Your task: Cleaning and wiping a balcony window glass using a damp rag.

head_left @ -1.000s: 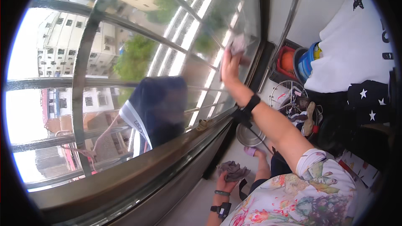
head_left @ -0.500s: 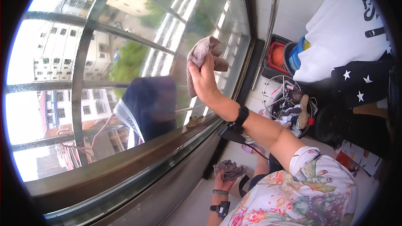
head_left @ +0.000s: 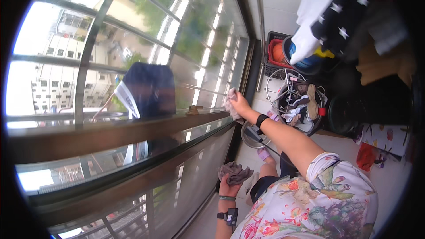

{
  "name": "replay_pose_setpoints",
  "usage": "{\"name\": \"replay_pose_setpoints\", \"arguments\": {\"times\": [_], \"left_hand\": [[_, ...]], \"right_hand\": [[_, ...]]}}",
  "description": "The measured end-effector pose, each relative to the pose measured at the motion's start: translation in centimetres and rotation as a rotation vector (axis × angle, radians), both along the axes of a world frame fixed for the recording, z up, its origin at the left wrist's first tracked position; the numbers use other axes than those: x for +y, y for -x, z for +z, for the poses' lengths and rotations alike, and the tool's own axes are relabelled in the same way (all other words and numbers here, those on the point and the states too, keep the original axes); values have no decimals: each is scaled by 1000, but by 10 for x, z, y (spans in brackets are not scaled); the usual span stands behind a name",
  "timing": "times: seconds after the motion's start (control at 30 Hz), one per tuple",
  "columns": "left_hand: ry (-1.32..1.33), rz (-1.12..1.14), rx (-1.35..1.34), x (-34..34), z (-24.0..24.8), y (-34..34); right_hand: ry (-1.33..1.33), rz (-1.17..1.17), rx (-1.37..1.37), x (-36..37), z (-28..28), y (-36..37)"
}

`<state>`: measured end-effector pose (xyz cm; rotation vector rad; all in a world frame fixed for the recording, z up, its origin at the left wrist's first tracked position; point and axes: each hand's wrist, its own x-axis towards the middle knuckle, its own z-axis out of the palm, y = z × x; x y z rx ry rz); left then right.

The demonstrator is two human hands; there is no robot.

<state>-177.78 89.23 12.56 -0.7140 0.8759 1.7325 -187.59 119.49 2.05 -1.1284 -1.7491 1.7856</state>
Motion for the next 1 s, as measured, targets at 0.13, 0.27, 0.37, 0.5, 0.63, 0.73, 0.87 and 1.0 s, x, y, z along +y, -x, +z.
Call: {"name": "replay_pose_setpoints", "arguments": {"times": [0.13, 0.27, 0.37, 0.5, 0.63, 0.73, 0.87, 1.0], "left_hand": [[-2, -57, -17, -33, -11, -1], [-150, -125, 33, -46, -3, -10], [-144, -249, 18, -23, 4, -26], [-55, -303, -98, -2, -25, -19], [45, -445, -81, 65, -17, -51], [36, -487, -98, 116, -7, -89], [-7, -560, -72, 178, -20, -153], [-54, -688, -4, 235, 2, -254]], "right_hand": [[11, -53, 138, 10, 0, -80], [305, 44, 73, -19, 3, -196], [7, -145, 113, -31, -91, -299], [263, -265, -315, -47, 4, -438], [469, -698, 136, -67, -4, -570], [524, -890, 433, -49, 21, -653], [549, -1054, 871, -4, 61, -780], [476, -1113, 972, 51, 113, -894]]}}
